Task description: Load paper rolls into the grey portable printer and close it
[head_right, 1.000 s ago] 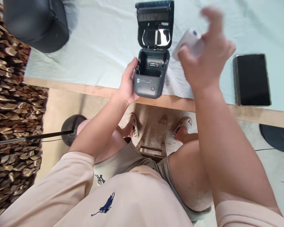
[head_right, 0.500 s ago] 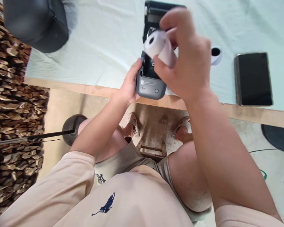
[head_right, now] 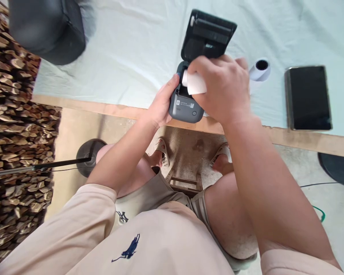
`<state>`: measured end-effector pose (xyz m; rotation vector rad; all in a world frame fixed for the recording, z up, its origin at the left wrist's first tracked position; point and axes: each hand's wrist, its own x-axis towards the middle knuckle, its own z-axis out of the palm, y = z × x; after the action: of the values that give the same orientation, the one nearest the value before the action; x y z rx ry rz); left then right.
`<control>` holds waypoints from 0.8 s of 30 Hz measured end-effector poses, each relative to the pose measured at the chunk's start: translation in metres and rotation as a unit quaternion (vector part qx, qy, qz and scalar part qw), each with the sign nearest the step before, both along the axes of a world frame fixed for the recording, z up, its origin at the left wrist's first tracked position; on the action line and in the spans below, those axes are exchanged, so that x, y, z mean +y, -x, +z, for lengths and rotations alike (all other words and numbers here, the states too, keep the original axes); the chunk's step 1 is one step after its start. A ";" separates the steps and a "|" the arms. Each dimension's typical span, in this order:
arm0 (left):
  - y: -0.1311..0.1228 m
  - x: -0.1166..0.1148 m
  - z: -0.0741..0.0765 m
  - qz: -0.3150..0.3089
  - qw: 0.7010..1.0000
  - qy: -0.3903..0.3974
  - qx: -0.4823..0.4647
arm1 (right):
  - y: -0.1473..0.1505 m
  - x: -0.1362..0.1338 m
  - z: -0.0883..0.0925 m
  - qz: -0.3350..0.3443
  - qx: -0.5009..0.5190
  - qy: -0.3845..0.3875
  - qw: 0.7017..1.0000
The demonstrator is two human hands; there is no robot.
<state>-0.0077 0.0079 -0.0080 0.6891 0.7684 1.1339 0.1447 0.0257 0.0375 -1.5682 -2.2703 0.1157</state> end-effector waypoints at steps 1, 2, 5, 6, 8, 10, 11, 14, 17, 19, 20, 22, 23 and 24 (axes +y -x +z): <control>0.000 0.000 0.000 0.005 1.000 -0.001 -0.007 | 0.000 0.001 -0.002 0.007 0.001 0.009 1.000; 0.000 -0.001 0.000 0.010 1.000 -0.002 -0.014 | -0.001 0.001 -0.003 0.012 0.003 0.017 1.000; 0.000 -0.001 0.004 0.005 1.000 0.007 -0.030 | -0.002 0.002 -0.003 0.009 0.016 0.010 1.000; 0.000 -0.001 0.006 0.001 0.999 0.018 -0.032 | -0.002 0.002 -0.003 0.006 0.025 -0.004 1.000; 0.001 0.000 0.010 -0.002 0.998 0.044 -0.044 | -0.001 0.000 -0.004 0.018 0.051 -0.028 0.998; 0.003 0.000 0.011 -0.019 0.996 0.052 -0.074 | 0.000 -0.003 -0.007 0.056 0.085 -0.034 0.994; 0.004 0.000 0.011 -0.026 0.995 0.044 -0.088 | 0.001 -0.004 -0.009 0.076 0.103 -0.028 0.991; 0.007 -0.001 0.006 -0.006 0.997 0.003 -0.076 | 0.003 -0.006 -0.011 0.100 0.151 0.001 0.984; 0.007 -0.002 0.004 0.030 0.999 0.002 -0.031 | 0.003 -0.004 -0.011 0.081 0.216 -0.013 0.973; 0.006 -0.004 0.006 0.029 0.999 0.014 -0.020 | 0.000 -0.001 -0.011 0.049 0.273 -0.046 0.960; 0.006 -0.005 0.008 0.027 0.999 0.020 -0.016 | -0.001 0.001 -0.011 0.032 0.302 -0.056 0.951; 0.004 -0.007 0.013 0.020 0.999 0.031 -0.007 | -0.004 0.005 -0.012 0.021 0.360 -0.055 0.931; 0.003 -0.008 0.015 0.020 0.999 0.039 0.000 | -0.005 0.007 -0.013 0.029 0.387 -0.031 0.921; 0.003 -0.009 0.017 0.023 0.999 0.046 0.009 | -0.005 0.009 -0.014 0.041 0.406 0.015 0.913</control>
<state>-0.0107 -0.0015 0.0090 0.6073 0.8513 1.1280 0.1501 0.0352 0.0239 -1.1215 -1.6579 0.6896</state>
